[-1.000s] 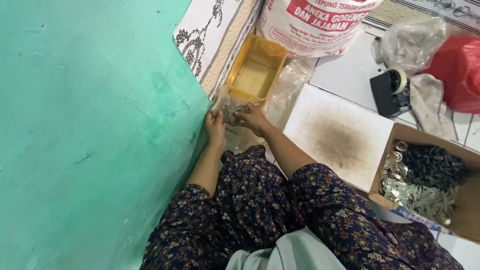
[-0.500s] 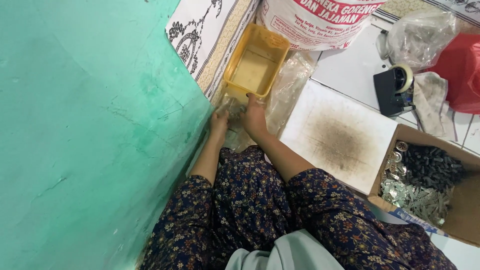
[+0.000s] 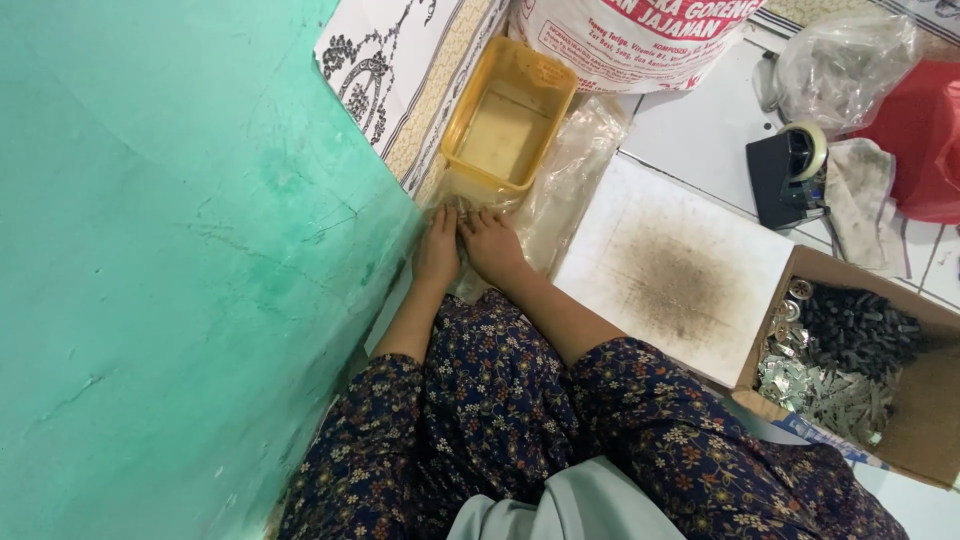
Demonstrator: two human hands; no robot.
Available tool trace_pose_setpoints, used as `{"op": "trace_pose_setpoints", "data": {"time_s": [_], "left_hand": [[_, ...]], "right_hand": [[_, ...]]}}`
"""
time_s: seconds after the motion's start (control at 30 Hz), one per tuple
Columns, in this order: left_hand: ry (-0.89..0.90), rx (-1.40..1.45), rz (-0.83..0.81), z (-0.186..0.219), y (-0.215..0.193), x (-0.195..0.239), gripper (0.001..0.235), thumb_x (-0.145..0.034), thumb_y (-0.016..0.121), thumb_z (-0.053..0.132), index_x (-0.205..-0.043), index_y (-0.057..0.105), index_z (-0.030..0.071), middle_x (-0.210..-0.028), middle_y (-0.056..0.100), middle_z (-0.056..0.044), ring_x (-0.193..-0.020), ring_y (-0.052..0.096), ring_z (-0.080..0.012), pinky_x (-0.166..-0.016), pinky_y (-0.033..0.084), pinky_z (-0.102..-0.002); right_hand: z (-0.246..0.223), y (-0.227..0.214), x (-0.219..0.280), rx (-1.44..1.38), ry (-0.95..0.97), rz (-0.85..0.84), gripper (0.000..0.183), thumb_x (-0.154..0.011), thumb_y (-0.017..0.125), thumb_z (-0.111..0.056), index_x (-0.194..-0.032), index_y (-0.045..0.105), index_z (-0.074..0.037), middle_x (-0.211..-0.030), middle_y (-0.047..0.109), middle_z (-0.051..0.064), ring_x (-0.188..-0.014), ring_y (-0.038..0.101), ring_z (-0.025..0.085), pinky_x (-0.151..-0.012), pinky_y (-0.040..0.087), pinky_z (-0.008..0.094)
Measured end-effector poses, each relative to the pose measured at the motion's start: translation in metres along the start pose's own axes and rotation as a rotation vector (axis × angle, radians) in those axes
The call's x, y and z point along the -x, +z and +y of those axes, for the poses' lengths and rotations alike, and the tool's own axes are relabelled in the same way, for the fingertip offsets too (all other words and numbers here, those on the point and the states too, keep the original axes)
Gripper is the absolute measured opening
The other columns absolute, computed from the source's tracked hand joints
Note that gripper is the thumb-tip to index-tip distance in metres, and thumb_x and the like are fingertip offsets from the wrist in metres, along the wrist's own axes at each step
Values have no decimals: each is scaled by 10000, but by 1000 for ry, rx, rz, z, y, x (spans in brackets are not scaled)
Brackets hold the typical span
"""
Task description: The person sits on the floor and sorts small metal parts from a cardboard box onto a white tray. They then place the sorted parts into a small plastic bag and seal it with tape.
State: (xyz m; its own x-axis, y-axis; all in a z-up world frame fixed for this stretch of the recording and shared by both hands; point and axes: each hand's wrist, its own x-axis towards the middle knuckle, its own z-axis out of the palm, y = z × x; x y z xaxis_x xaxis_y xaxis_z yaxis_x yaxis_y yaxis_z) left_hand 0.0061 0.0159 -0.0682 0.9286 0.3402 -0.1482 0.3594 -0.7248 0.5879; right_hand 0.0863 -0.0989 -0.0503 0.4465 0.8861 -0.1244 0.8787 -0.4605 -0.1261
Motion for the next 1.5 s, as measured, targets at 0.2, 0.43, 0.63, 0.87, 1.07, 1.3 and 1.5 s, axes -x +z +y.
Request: {"op": "trace_pose_setpoints", "data": {"time_s": [0.2,0.43,0.63,0.87,1.07,1.3,1.5], "left_hand": [[-48,-21,-89,-4,1,-1,695,-887,515,-160,-1556,390,-15,-1625,325,-257,-1433,438,-445,-1147,462,-527],[77,-10,89,16,-19,-6,487,-826,570,-104,-1297,657,-15,-1233,631,-226,-1210,609,-421,-1036,515,-483],[154,90,54,80,-42,-17,360,-922,682,89,-1281,692,69,-1182,700,-181,-1065,719,-325,-900,602,-397],[399,79,-64,196,-13,-28,297,-950,724,168,-1245,716,135,-1140,708,-80,-996,742,-238,-813,626,-326],[648,84,-202,294,86,-25,297,-902,713,115,-1198,728,114,-1076,721,-137,-964,745,-331,-839,617,-438],[725,120,-390,407,224,48,255,-936,654,92,-1168,750,136,-1079,723,-90,-1081,720,-290,-939,569,-381],[827,-294,-195,420,304,80,181,-899,686,42,-1062,751,-4,-1023,714,-187,-1073,675,-329,-998,478,-448]], "right_hand": [[10,7,-4,20,-51,16,359,-1024,491,-183,-1308,679,-69,-1295,659,215,-1290,584,376,-1069,392,500],[13,-18,27,-66,-62,321,289,-994,623,-189,-1260,686,-97,-1281,654,139,-1274,590,309,-1045,422,459],[58,-40,95,-221,121,455,260,-944,688,-156,-1204,698,-156,-1203,673,64,-1197,615,251,-1002,453,425],[150,-59,240,-320,463,536,260,-931,710,-112,-1190,734,-112,-1173,696,122,-1128,655,306,-959,491,452],[238,-12,388,-207,735,649,300,-873,751,-115,-1171,760,-147,-1110,700,118,-1047,678,325,-923,523,435],[284,58,479,-410,1020,511,288,-857,759,-133,-1137,785,-195,-1072,736,79,-1068,696,311,-962,540,435],[276,69,465,-326,1001,372,246,-842,750,-139,-1082,802,-143,-1017,697,166,-1021,665,377,-883,593,500]]}}
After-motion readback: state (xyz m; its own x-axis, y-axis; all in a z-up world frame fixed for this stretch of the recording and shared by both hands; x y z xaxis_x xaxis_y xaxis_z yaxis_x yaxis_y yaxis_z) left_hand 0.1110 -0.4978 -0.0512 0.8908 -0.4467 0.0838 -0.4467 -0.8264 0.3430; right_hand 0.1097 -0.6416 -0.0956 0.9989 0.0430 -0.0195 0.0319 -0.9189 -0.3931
